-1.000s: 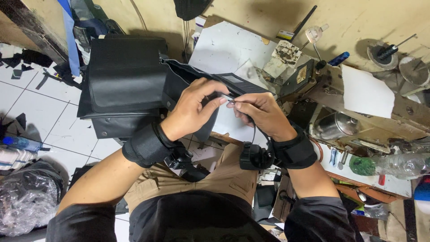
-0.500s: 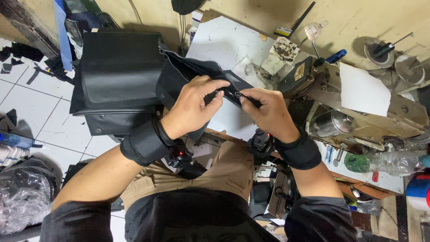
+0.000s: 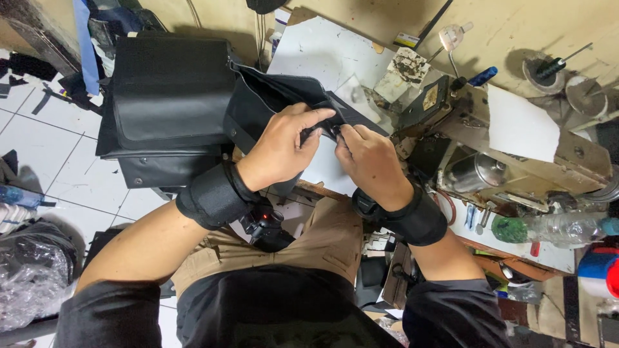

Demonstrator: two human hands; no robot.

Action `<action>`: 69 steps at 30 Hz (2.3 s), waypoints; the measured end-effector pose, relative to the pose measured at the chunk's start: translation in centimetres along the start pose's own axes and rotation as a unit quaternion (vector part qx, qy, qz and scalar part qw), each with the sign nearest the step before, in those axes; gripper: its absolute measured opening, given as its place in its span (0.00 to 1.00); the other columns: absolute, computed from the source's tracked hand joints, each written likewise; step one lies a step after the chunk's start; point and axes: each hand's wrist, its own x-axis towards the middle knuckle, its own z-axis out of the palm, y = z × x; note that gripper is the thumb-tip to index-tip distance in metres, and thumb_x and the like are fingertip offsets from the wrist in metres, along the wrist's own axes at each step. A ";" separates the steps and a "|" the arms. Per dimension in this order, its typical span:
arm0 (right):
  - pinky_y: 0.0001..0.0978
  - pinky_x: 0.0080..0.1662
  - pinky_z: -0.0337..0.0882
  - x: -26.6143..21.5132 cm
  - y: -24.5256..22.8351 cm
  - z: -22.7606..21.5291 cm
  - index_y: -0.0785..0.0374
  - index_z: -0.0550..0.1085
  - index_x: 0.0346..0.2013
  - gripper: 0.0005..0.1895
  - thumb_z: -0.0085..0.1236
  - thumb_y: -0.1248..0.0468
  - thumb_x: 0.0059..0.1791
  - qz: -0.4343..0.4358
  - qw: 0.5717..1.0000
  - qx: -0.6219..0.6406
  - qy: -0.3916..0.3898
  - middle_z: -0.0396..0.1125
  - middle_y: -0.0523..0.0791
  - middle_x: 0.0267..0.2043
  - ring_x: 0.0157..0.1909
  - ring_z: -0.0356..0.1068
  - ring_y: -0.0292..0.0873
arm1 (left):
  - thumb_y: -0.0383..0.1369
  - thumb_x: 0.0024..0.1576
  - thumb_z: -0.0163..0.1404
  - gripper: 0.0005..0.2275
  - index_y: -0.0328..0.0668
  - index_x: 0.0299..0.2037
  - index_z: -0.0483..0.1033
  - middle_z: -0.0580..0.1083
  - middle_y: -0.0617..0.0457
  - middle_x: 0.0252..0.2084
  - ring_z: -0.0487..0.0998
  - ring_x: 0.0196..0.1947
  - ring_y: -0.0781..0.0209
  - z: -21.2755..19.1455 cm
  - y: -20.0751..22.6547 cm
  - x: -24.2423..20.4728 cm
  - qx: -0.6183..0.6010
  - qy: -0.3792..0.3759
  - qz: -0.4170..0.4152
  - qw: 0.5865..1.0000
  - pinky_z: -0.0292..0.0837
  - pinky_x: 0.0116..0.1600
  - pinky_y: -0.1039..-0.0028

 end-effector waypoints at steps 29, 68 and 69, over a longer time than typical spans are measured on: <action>0.44 0.38 0.71 0.9 -2.2 2.6 0.74 0.74 0.46 0.12 0.58 0.70 0.50 -0.044 0.996 0.073 0.033 0.67 0.52 0.34 0.36 0.71 0.55 | 0.27 0.49 0.59 0.06 0.40 0.36 0.82 0.75 0.48 0.34 0.76 0.34 0.51 -0.8 -2.4 -0.7 0.022 0.066 -0.125 0.990 0.71 0.38 0.66; 0.44 0.34 0.73 0.9 2.3 5.0 0.71 0.71 0.51 0.11 0.53 0.67 0.57 0.021 0.993 0.108 0.045 0.71 0.57 0.31 0.33 0.75 0.58 | 0.29 0.63 0.53 0.14 0.27 0.51 0.65 0.65 0.40 0.48 0.78 0.45 0.53 -7.2 -8.5 -2.0 -0.031 0.268 0.005 0.963 0.78 0.50 0.68; 0.42 0.31 0.71 0.6 2.8 5.2 0.70 0.71 0.46 0.07 0.53 0.66 0.58 0.058 0.992 0.108 0.029 0.71 0.54 0.28 0.28 0.74 0.54 | 0.34 0.66 0.50 0.13 0.28 0.50 0.70 0.70 0.39 0.47 0.77 0.47 0.51 -7.9 -11.3 -1.9 0.041 0.273 -0.094 0.956 0.74 0.53 0.66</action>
